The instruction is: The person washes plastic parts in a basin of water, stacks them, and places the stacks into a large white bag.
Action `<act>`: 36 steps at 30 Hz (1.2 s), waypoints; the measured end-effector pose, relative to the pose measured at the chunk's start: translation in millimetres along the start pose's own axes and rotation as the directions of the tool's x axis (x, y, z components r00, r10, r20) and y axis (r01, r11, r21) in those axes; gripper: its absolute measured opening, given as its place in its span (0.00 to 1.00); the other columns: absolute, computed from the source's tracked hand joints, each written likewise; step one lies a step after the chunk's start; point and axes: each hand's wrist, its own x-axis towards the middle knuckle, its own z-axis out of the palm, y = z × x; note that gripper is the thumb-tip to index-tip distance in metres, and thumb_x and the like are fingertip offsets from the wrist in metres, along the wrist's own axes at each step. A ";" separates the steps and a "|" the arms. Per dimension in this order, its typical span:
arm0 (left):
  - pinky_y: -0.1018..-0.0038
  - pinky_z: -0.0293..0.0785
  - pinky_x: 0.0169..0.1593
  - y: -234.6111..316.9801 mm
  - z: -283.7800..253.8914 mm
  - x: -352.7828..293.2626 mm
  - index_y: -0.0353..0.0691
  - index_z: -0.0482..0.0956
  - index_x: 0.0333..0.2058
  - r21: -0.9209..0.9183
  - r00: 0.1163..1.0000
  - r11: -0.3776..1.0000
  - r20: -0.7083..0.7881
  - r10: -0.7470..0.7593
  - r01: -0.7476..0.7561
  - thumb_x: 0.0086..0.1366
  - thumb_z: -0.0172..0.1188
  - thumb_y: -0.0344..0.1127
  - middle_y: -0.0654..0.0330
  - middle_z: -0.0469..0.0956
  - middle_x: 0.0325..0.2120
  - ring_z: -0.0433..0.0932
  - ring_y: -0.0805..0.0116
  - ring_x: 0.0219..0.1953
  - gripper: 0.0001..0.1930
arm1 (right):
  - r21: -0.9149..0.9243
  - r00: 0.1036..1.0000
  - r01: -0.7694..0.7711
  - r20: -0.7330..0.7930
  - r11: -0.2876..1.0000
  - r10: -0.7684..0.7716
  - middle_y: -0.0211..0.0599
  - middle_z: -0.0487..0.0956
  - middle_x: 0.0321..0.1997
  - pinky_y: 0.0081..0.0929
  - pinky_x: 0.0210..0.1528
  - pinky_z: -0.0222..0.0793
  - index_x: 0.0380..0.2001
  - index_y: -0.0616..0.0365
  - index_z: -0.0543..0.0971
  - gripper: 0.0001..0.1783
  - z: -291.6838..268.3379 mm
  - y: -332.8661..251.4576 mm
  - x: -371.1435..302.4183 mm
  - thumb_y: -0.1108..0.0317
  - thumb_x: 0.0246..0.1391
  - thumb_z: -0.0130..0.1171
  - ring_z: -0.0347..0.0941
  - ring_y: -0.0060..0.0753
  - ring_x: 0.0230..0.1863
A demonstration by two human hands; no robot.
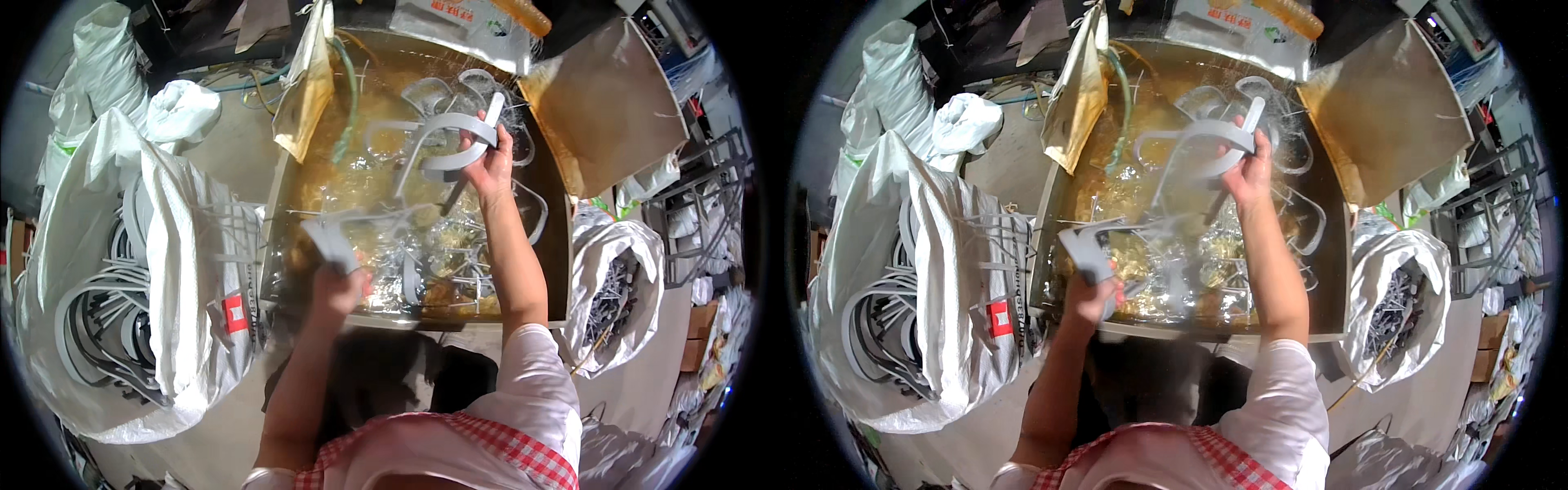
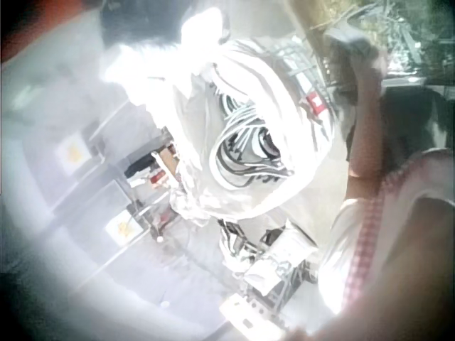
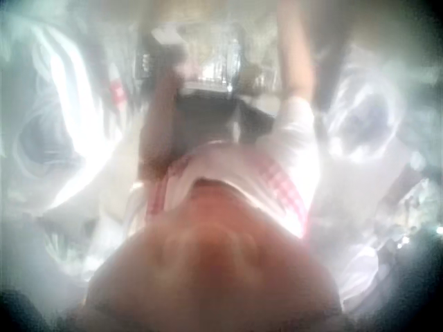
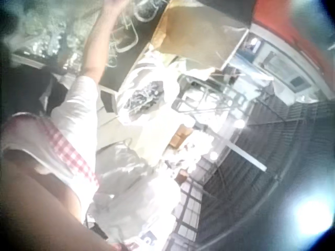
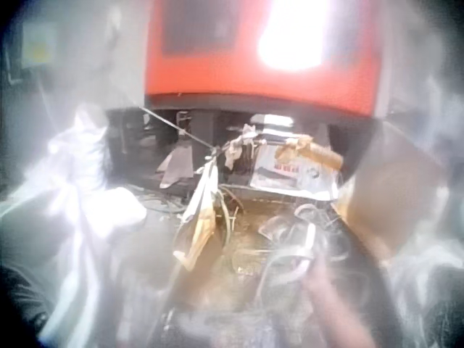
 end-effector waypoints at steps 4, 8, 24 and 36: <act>0.75 0.69 0.24 -22.9 37.3 9.6 0.32 0.69 0.37 0.856 0.986 0.513 -0.025 0.163 -0.064 0.52 0.57 0.29 0.55 0.73 0.23 0.73 0.69 0.21 0.13 | -0.046 0.978 -0.002 0.206 0.999 0.012 0.31 0.72 0.29 0.26 0.39 0.64 0.44 0.53 0.72 0.22 35.7 -7.1 -58.9 0.62 0.43 0.57 0.68 0.31 0.34; 0.76 0.70 0.26 -11.4 41.6 21.6 0.34 0.65 0.39 -0.208 0.993 0.972 -0.014 -0.117 0.112 0.55 0.56 0.29 0.53 0.75 0.29 0.74 0.68 0.26 0.14 | 0.067 0.963 0.064 0.257 0.996 -0.079 0.24 0.64 0.18 0.19 0.24 0.51 0.37 0.50 0.75 0.15 39.8 -20.4 -103.9 0.58 0.46 0.58 0.56 0.17 0.17; 0.70 0.73 0.40 19.4 47.7 -4.9 0.36 0.70 0.43 -0.738 0.964 0.629 0.253 -0.078 0.244 0.56 0.58 0.38 0.56 0.75 0.33 0.75 0.65 0.37 0.18 | -0.096 0.954 -0.232 0.169 0.968 0.246 0.26 0.75 0.26 0.27 0.42 0.62 0.32 0.48 0.78 0.17 -18.8 42.6 -171.2 0.49 0.45 0.59 0.69 0.28 0.34; 0.66 0.74 0.38 39.8 15.6 -5.8 0.33 0.68 0.44 -0.748 0.999 0.663 0.048 -0.004 0.039 0.53 0.57 0.27 0.54 0.74 0.30 0.75 0.61 0.31 0.18 | -0.437 0.910 0.164 -0.278 0.884 -0.307 0.26 0.63 0.18 0.17 0.17 0.52 0.25 0.51 0.67 0.07 -38.6 -45.8 -135.3 0.64 0.56 0.47 0.53 0.18 0.15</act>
